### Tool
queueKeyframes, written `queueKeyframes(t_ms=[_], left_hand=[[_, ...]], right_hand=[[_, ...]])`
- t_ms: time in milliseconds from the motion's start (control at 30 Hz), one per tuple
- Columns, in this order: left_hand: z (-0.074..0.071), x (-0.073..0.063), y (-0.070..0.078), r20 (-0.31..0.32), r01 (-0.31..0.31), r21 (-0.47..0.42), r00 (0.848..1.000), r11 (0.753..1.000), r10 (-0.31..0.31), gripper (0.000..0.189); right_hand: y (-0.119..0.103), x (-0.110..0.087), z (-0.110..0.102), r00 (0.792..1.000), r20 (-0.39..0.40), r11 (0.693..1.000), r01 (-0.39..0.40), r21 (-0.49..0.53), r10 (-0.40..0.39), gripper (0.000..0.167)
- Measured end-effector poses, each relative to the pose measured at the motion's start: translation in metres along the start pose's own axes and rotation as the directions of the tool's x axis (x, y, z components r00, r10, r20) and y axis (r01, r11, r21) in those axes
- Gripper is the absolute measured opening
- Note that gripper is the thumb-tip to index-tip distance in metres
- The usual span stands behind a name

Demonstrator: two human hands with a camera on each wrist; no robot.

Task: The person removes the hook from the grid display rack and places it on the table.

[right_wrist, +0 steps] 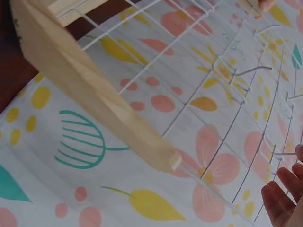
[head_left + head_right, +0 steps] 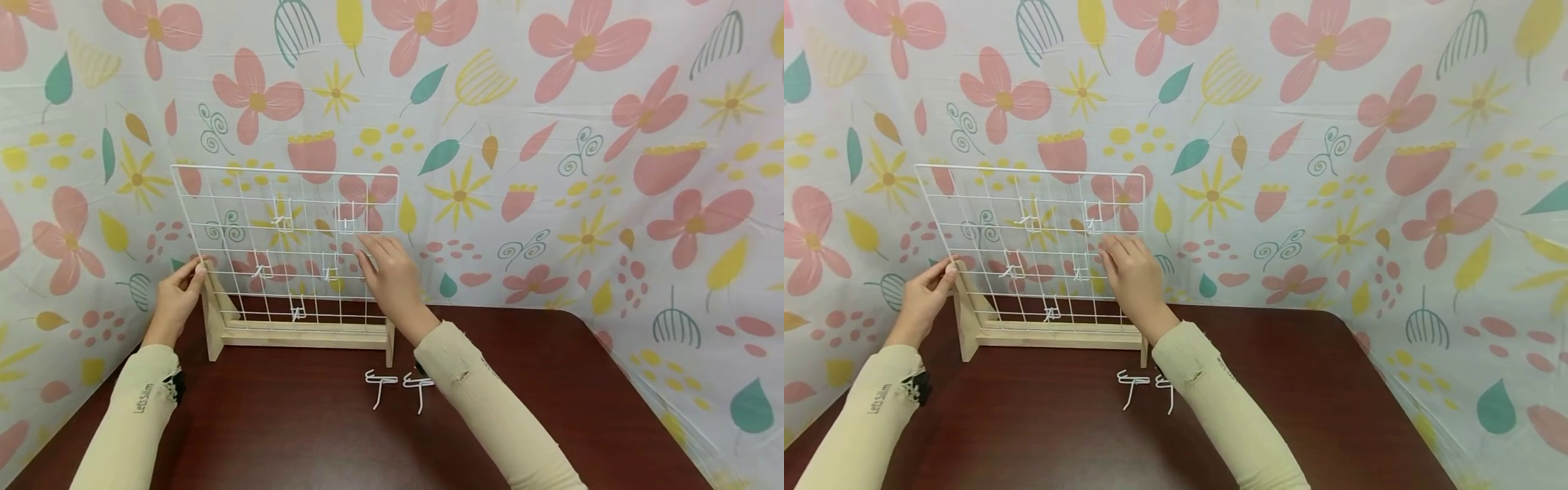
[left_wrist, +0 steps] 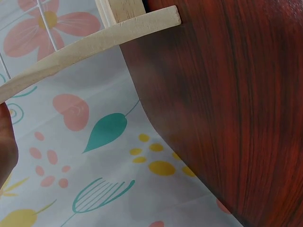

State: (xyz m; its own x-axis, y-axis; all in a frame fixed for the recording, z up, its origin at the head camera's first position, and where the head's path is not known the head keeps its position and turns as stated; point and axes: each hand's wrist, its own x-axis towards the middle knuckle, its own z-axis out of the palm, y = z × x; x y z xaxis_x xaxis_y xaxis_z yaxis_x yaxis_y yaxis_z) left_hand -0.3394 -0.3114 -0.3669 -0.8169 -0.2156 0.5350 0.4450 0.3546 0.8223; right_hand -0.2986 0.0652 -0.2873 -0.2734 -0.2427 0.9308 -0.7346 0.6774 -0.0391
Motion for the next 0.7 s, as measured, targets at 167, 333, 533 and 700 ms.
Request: queueKeyframes(t_ms=[167, 333, 533, 700], left_hand=[[0.001, 0.000, 0.001, 0.010, -0.005, -0.051, 1.000, 0.999, 0.005, 0.044], [-0.002, 0.000, 0.002, 0.017, -0.006, -0.063, 1.000, 0.998, 0.007, 0.043], [0.000, -0.001, 0.002, 0.001, 0.015, -0.027, 1.000, 1.000, -0.015, 0.044], [-0.001, -0.001, -0.002, -0.001, 0.027, -0.062, 1.000, 0.998, -0.027, 0.043]], right_hand=[[-0.001, 0.010, 0.004, 0.999, 0.002, 0.999, -0.050, 0.001, 0.050, 0.029], [-0.004, 0.019, 0.010, 0.998, -0.014, 0.998, -0.064, 0.004, 0.065, 0.028], [-0.006, 0.026, 0.015, 0.997, -0.001, 0.997, -0.072, -0.016, 0.072, 0.027], [-0.006, 0.030, 0.019, 0.997, -0.022, 0.997, -0.073, -0.021, 0.073, 0.026]])
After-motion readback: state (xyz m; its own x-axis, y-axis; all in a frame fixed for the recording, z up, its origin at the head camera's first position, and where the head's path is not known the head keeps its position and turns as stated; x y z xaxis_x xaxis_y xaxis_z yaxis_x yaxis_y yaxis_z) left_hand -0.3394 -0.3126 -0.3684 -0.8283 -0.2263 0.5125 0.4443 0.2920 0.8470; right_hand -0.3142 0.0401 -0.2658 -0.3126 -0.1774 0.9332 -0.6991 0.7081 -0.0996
